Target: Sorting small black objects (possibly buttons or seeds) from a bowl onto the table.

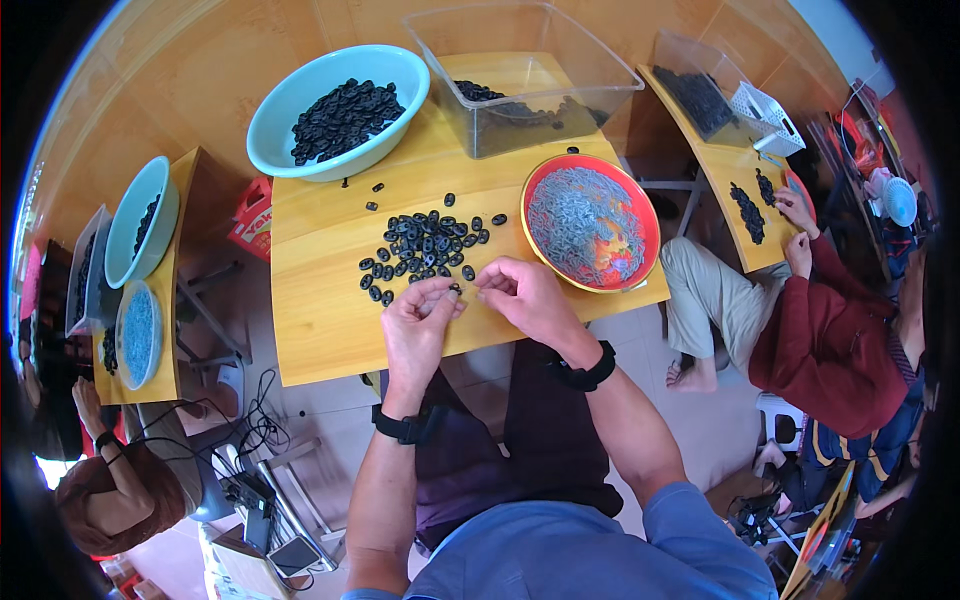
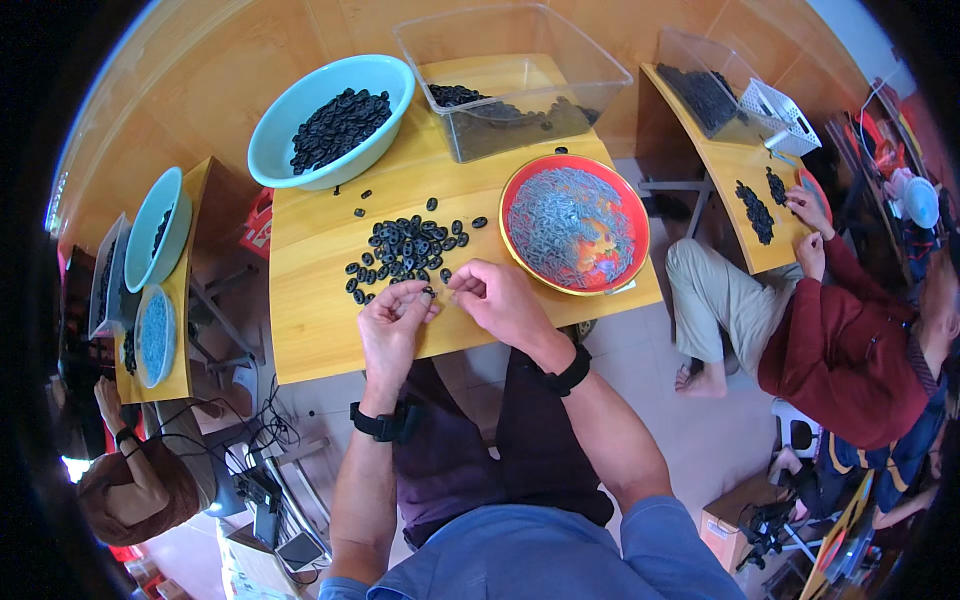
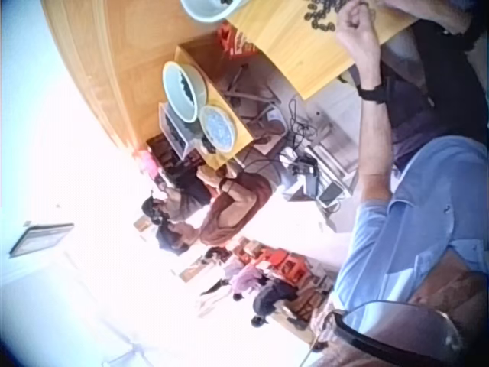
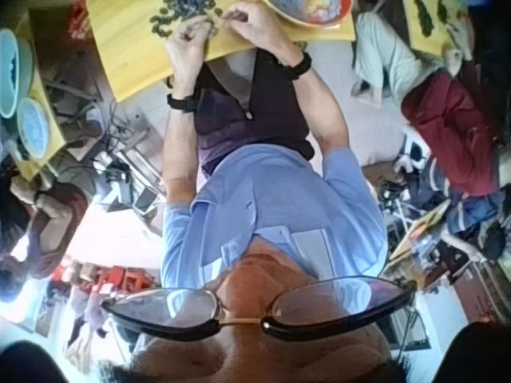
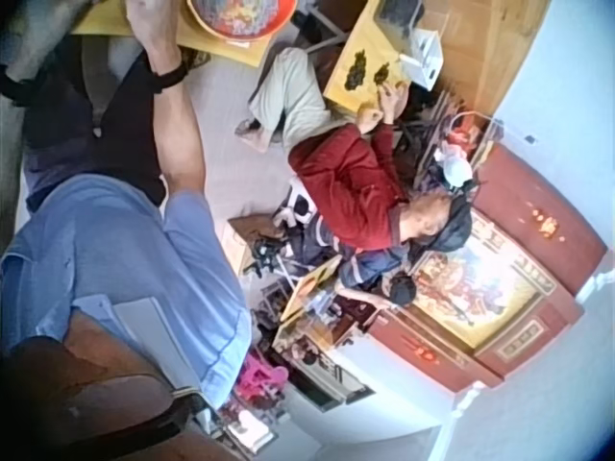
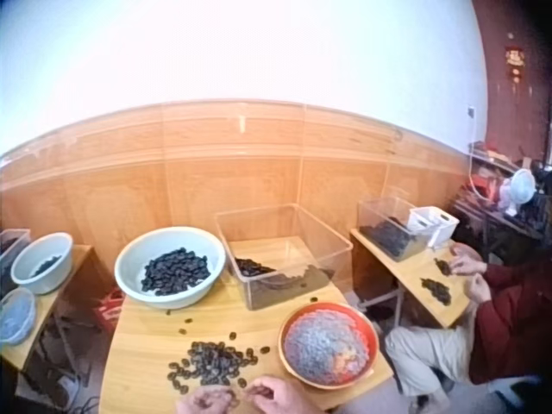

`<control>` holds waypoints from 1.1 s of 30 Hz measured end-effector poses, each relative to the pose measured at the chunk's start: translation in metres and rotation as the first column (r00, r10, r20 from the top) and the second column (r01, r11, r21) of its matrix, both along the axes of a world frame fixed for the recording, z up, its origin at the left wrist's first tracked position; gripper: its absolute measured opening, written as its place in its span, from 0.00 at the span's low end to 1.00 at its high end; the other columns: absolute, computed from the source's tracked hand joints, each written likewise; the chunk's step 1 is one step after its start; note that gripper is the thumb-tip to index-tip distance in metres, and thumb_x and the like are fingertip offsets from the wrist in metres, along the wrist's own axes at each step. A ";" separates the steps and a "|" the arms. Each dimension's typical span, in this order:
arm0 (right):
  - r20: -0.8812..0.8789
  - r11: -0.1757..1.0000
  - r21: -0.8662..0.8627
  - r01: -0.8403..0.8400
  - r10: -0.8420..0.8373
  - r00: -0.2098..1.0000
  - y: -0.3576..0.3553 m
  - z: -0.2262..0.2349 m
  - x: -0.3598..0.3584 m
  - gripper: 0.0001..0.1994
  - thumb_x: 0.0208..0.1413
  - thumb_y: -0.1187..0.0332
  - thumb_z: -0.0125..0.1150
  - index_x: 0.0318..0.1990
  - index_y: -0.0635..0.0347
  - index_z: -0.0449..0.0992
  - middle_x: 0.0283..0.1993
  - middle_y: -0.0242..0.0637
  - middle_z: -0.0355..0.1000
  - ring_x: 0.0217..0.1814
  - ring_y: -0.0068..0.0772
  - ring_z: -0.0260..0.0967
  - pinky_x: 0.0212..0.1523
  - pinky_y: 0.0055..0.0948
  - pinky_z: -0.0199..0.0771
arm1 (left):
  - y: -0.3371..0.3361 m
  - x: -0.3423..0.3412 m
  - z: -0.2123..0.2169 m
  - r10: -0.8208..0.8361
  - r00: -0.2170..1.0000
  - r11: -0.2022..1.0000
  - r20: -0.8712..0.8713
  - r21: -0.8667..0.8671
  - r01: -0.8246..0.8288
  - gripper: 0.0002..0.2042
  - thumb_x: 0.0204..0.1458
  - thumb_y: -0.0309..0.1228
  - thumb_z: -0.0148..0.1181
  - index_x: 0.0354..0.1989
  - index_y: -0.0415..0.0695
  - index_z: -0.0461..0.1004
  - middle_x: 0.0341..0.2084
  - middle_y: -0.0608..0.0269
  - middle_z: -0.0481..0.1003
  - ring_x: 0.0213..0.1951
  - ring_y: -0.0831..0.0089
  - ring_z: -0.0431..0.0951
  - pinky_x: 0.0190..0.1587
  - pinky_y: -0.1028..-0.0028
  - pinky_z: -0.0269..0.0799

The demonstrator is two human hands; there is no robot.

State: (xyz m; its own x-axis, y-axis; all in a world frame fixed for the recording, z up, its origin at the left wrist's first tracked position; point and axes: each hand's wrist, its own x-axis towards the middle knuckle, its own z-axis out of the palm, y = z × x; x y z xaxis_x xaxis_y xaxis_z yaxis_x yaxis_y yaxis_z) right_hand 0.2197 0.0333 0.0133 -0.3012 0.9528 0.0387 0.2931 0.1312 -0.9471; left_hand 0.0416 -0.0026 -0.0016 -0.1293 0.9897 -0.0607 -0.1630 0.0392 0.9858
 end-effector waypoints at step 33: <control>0.096 0.998 0.035 0.045 -0.048 0.994 0.001 0.015 -0.017 0.07 0.54 0.70 0.62 0.35 0.64 0.79 0.29 0.44 0.79 0.28 0.35 0.78 0.31 0.32 0.74 | 0.001 -0.002 -0.002 0.014 0.998 1.000 0.063 0.023 -0.016 0.07 0.58 0.18 0.60 0.43 0.33 0.77 0.31 0.59 0.81 0.33 0.77 0.82 0.39 0.78 0.79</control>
State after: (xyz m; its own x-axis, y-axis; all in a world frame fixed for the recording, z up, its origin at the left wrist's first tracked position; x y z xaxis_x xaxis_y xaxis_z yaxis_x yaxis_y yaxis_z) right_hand 0.2025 0.0344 0.0278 -0.2602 0.9646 0.0430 0.3896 0.1456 -0.9094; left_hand 0.0399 -0.0015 -0.0038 -0.1407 0.9890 -0.0461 -0.2250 0.0134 0.9743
